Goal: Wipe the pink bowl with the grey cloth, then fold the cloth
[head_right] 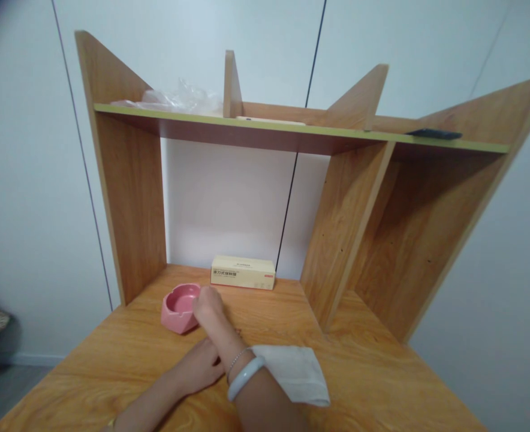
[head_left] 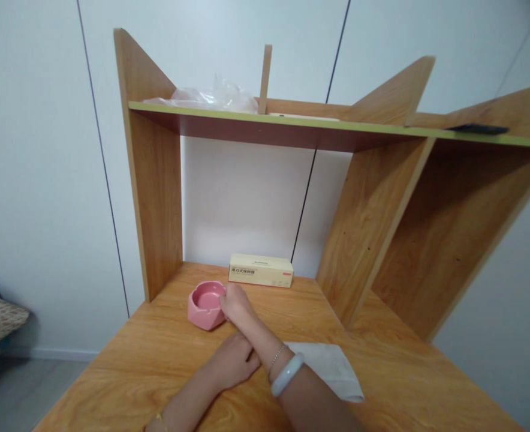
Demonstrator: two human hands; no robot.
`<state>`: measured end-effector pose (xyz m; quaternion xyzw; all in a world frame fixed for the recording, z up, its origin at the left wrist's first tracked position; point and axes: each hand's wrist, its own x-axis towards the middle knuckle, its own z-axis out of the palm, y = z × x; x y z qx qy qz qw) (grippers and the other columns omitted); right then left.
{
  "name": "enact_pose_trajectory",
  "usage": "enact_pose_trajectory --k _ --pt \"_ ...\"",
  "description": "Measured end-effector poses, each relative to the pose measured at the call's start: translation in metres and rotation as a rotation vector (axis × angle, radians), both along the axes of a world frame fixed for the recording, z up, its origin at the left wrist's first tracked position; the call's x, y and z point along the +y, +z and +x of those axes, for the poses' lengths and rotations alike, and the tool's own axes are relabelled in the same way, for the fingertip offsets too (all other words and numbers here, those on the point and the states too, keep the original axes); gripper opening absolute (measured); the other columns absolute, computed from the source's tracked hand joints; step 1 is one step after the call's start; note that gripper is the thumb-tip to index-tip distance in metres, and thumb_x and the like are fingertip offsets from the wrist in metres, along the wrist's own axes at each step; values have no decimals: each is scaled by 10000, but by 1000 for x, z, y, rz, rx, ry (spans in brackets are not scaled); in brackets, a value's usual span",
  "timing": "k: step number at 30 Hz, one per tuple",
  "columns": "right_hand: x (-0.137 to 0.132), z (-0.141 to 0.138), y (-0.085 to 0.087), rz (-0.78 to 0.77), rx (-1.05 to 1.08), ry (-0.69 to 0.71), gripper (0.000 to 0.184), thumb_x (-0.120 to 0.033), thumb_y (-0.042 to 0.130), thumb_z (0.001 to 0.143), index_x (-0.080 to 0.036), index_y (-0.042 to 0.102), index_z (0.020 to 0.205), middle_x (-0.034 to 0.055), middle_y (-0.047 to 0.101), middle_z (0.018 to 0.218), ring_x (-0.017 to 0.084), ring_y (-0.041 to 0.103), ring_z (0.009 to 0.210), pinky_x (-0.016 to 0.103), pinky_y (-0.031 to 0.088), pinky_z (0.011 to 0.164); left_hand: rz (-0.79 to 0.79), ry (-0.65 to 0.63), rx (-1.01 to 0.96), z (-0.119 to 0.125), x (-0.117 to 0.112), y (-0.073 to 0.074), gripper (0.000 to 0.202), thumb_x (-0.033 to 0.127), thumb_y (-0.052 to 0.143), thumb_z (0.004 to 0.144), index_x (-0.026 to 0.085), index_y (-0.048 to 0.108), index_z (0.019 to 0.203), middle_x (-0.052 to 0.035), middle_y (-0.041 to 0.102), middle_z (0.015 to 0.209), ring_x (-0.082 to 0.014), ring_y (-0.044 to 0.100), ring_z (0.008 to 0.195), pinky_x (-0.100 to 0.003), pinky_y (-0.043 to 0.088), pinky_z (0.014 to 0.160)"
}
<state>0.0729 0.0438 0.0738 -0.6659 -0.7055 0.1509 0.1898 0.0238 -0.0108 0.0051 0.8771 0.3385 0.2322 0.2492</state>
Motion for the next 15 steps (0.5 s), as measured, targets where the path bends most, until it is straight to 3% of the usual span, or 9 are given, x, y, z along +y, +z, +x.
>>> enact_pose_trajectory --k 6,12,15 --pt "6 -19 -5 -19 -9 -41 251 -93 435 791 -89 635 942 171 656 975 228 619 904 256 451 692 11 -15 -72 -2 1 -5 346 285 505 779 189 538 1109 -71 570 1161 -242 508 1054 -306 358 957" --pt "1 -15 -9 -25 23 -41 253 -163 398 839 -81 626 910 173 671 886 225 645 809 260 459 624 9 -15 -78 -2 0 -4 346 264 482 787 171 534 1116 -84 569 1163 -251 508 1055 -320 355 962" --pt "-8 -4 -7 21 42 -12 317 -271 385 864 -82 568 1042 153 670 892 218 638 816 263 454 636 5 -5 -58 -2 -1 -4 346 248 464 797 172 516 1131 -82 552 1189 -243 506 1063 -328 365 950"
